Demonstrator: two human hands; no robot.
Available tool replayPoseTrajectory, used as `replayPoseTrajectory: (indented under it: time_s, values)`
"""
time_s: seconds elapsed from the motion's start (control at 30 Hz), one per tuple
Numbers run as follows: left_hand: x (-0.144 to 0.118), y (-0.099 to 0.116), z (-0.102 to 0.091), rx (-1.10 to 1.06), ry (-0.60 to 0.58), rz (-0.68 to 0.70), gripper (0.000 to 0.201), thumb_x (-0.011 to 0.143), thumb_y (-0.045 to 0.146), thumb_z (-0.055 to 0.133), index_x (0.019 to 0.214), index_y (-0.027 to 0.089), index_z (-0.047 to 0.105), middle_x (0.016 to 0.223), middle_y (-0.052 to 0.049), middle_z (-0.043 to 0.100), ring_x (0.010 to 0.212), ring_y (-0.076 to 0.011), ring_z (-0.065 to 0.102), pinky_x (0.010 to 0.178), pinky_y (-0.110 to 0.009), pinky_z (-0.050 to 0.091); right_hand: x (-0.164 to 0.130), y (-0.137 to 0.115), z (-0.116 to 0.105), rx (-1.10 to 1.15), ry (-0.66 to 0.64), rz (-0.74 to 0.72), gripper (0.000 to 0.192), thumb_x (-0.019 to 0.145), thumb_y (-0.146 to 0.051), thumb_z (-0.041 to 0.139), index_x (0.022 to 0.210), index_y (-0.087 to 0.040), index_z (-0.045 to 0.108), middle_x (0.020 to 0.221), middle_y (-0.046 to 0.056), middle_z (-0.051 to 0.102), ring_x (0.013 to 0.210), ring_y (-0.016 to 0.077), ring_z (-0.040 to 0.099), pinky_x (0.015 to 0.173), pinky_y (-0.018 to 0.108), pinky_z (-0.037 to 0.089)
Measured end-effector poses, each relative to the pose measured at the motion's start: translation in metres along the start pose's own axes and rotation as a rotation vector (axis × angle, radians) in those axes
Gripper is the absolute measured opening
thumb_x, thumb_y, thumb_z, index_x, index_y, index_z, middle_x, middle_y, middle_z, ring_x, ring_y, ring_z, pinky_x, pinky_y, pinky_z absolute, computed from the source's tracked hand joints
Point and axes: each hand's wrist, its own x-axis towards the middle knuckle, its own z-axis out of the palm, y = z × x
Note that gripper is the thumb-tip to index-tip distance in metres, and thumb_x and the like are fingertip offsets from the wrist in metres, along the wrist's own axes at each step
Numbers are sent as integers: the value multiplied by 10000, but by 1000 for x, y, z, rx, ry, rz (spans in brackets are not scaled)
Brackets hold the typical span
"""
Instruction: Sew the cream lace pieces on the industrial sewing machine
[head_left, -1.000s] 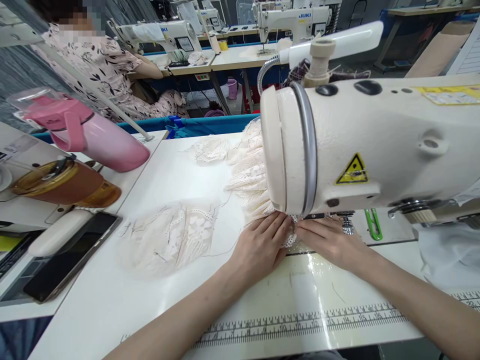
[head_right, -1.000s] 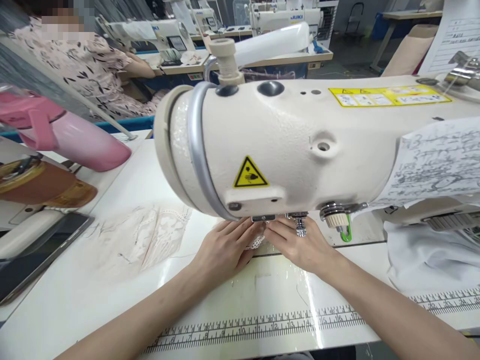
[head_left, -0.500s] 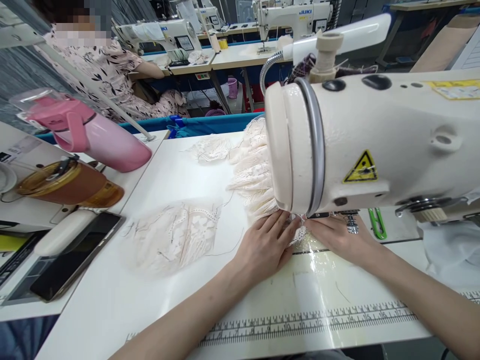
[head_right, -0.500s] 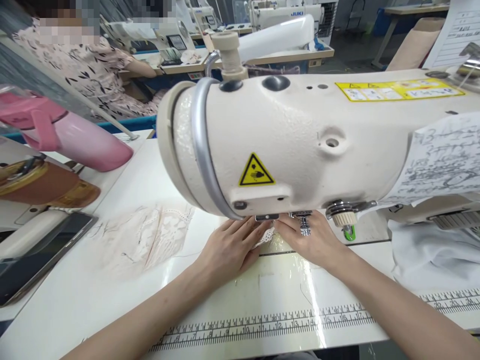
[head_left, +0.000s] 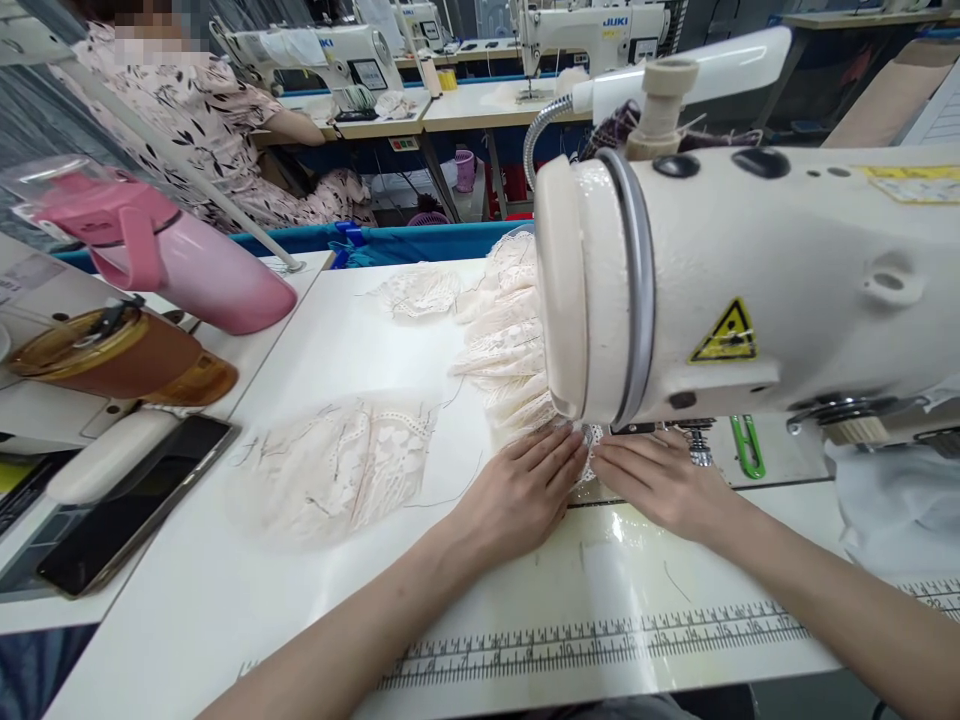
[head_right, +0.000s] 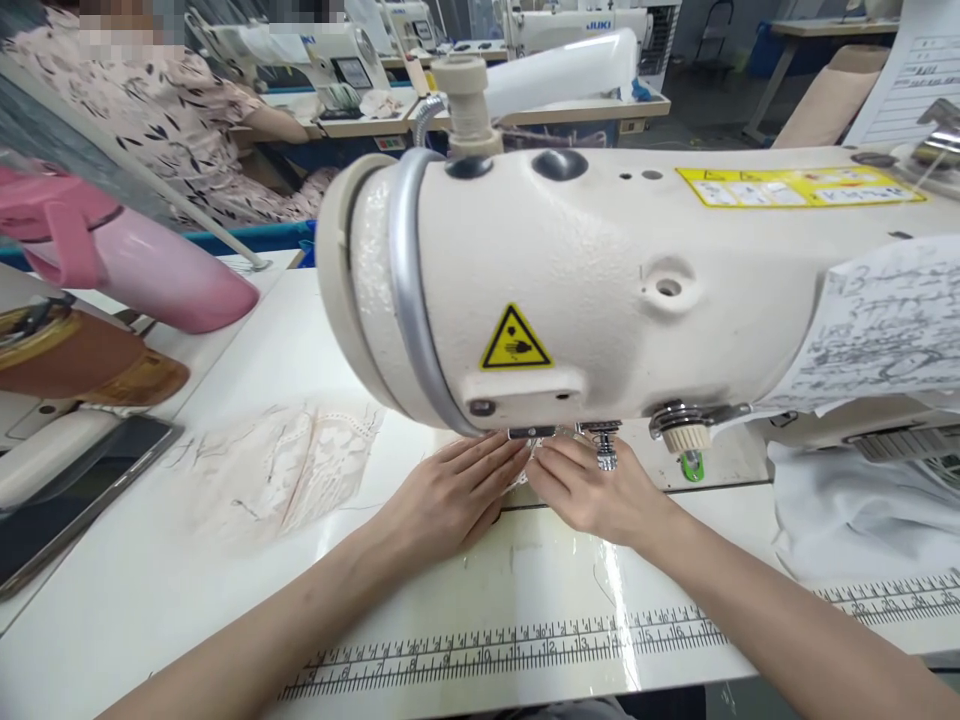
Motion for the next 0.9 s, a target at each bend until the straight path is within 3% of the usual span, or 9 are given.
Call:
replayPoseTrajectory:
  time_s: [0.23, 0.57, 0.9]
  values:
    - [2, -9, -8, -57, -35, -28, 346, 909, 143, 400, 1183, 84, 603, 1216, -115, 641, 1162, -233, 593, 974, -397, 525, 3, -4, 6, 114, 23, 7, 194, 891, -65, 510, 951, -174, 659, 1014, -6, 726, 964, 130, 634, 778, 295, 480]
    - [4, -12, -7, -12, 12, -31, 328, 919, 135, 380, 1113, 75, 638, 1149, -133, 676, 1114, -234, 626, 948, -395, 538, 5, -5, 9, 96, 42, 46, 221, 886, -51, 485, 969, -161, 657, 1003, -19, 724, 935, 109, 636, 767, 271, 455]
    - [4, -4, -3, 29, -3, -100, 318, 915, 179, 431, 1143, 75, 626, 1196, -140, 651, 1127, -256, 616, 926, -406, 546, -1, -1, 12, 93, -45, 69, 285, 865, -3, 464, 1012, -164, 650, 1054, 12, 709, 921, 125, 628, 758, 271, 438]
